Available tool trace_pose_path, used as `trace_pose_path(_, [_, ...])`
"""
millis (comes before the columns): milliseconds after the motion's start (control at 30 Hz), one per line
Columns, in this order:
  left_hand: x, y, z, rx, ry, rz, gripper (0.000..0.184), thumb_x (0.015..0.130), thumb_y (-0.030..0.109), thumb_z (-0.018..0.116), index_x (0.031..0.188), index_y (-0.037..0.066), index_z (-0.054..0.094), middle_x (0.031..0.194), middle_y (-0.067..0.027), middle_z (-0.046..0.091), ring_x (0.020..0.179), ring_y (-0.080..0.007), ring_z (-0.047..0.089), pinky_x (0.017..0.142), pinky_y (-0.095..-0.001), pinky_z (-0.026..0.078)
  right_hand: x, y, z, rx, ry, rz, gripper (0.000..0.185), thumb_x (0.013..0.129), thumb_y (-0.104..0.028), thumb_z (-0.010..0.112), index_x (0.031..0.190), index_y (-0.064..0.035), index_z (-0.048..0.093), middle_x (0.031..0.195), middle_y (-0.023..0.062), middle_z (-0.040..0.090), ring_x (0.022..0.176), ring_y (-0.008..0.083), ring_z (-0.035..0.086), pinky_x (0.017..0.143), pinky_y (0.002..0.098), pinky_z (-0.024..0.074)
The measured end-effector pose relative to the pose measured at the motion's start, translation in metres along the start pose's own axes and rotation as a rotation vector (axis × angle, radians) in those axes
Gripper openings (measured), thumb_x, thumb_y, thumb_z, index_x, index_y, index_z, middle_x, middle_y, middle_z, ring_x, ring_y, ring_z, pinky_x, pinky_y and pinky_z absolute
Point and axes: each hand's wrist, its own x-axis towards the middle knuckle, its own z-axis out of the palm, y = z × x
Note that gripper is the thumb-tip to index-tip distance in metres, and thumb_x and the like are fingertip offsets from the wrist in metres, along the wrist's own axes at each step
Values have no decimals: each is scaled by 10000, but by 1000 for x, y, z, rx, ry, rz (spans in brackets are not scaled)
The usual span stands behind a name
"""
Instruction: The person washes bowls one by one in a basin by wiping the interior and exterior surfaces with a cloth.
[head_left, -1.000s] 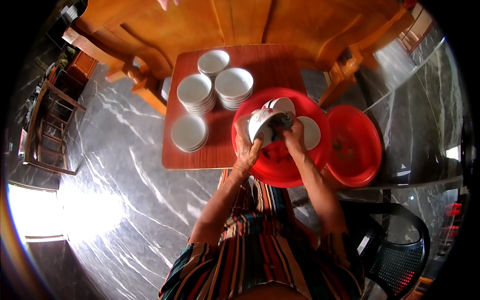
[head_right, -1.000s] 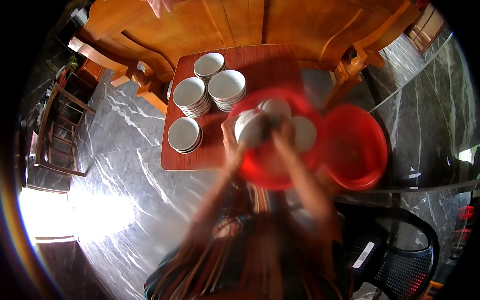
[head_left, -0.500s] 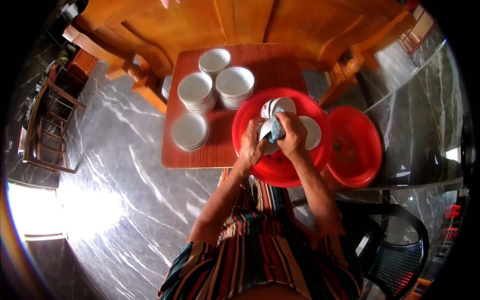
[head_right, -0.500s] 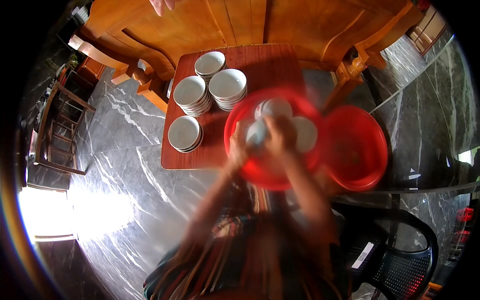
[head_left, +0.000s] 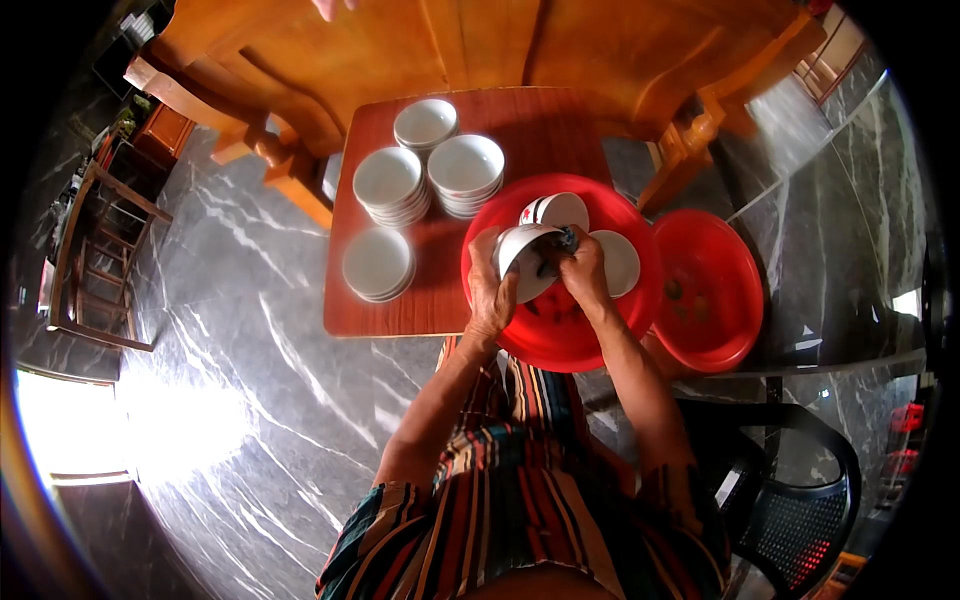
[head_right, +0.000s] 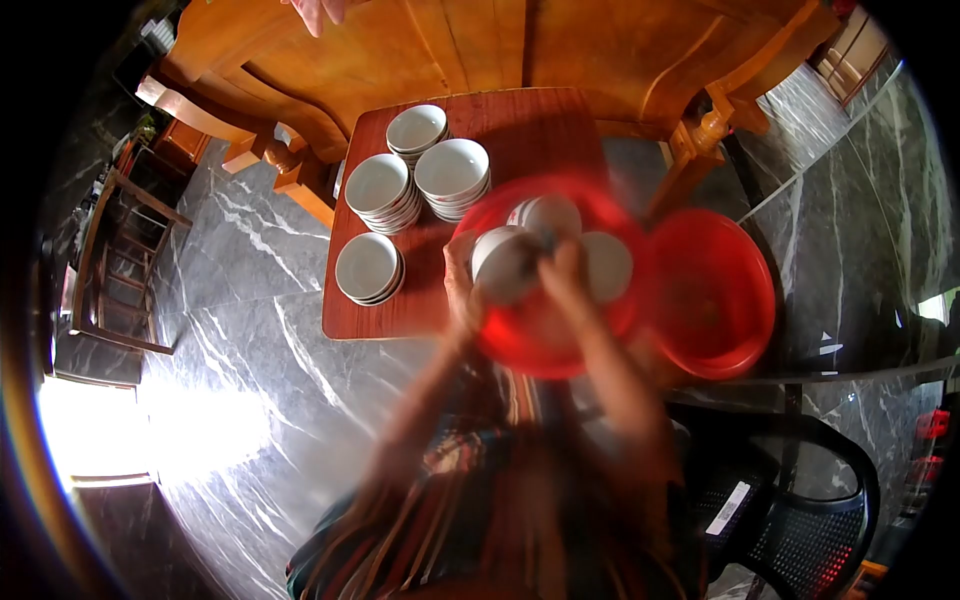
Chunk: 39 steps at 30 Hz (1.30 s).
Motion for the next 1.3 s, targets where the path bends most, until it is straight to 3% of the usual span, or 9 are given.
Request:
trace_pose_path(167, [3,7,-3,75,26,9,565,819,325,541,1233,-22,377,1083,-206,508,1027,-309,504,913,-390,389,-2,87,42,283,-116,100,146,789,-60,619,927,-12,626,768,64,652,612,132,616,496,243,493])
trace_pose_path(300, [5,13,-3,65,88,19,481,824,280,523,1200,-4,426,1066,-195,510,991,-303,519,882,-388,405,-8,74,36,543,-301,409,175,798,-90,629,948,0,625,759,76,648,551,141,609,461,244,494])
trace_pose_path(467, [10,24,-7,96,120,16,418,822,206,489,1187,9,446,1031,-189,529,946,-289,540,842,-379,425,-7,22,18,612,-409,524,202,776,-64,647,970,-15,622,777,65,644,619,132,618,547,253,517])
trace_pose_path(567, [11,30,-8,37,131,-92,406,803,174,473,1172,5,460,996,-191,550,922,-288,549,822,-376,435,-9,36,24,271,-132,41,242,763,-27,649,1002,-33,611,826,45,644,736,110,609,657,246,511])
trace_pose_path(700, [12,32,-7,61,56,-76,383,781,143,467,1133,-7,484,974,-200,565,878,-299,564,795,-381,450,0,-18,-6,198,-103,-8,359,733,46,623,1081,-16,559,957,54,630,896,142,595,808,282,485])
trace_pose_path(767, [11,26,-8,13,-51,-95,382,781,142,468,1131,-12,482,975,-208,568,891,-305,569,802,-376,451,3,-44,-14,170,108,-316,433,680,95,603,1097,-9,548,1073,90,597,1011,199,572,902,312,446])
trace_pose_path(800, [12,29,-8,28,-52,-90,381,779,138,476,1127,-17,481,980,-213,573,904,-306,573,808,-369,452,2,-45,-14,209,66,-256,477,641,115,577,1100,-12,552,1151,122,564,1090,267,538,948,338,417])
trace_pose_path(1067, [6,8,-5,141,-215,-52,386,728,97,521,1100,-2,487,981,-219,552,907,-389,551,814,-406,446,4,-74,-25,4,-18,-636,570,607,133,576,1138,-72,590,1218,132,543,1139,302,518,945,376,429])
trace_pose_path(1300, [8,21,-5,153,-276,-77,383,721,72,506,1094,-7,481,974,-230,546,904,-402,543,815,-412,441,6,-74,-27,156,-115,-457,477,614,156,560,1047,-38,612,1074,117,624,1028,263,595,877,331,471])
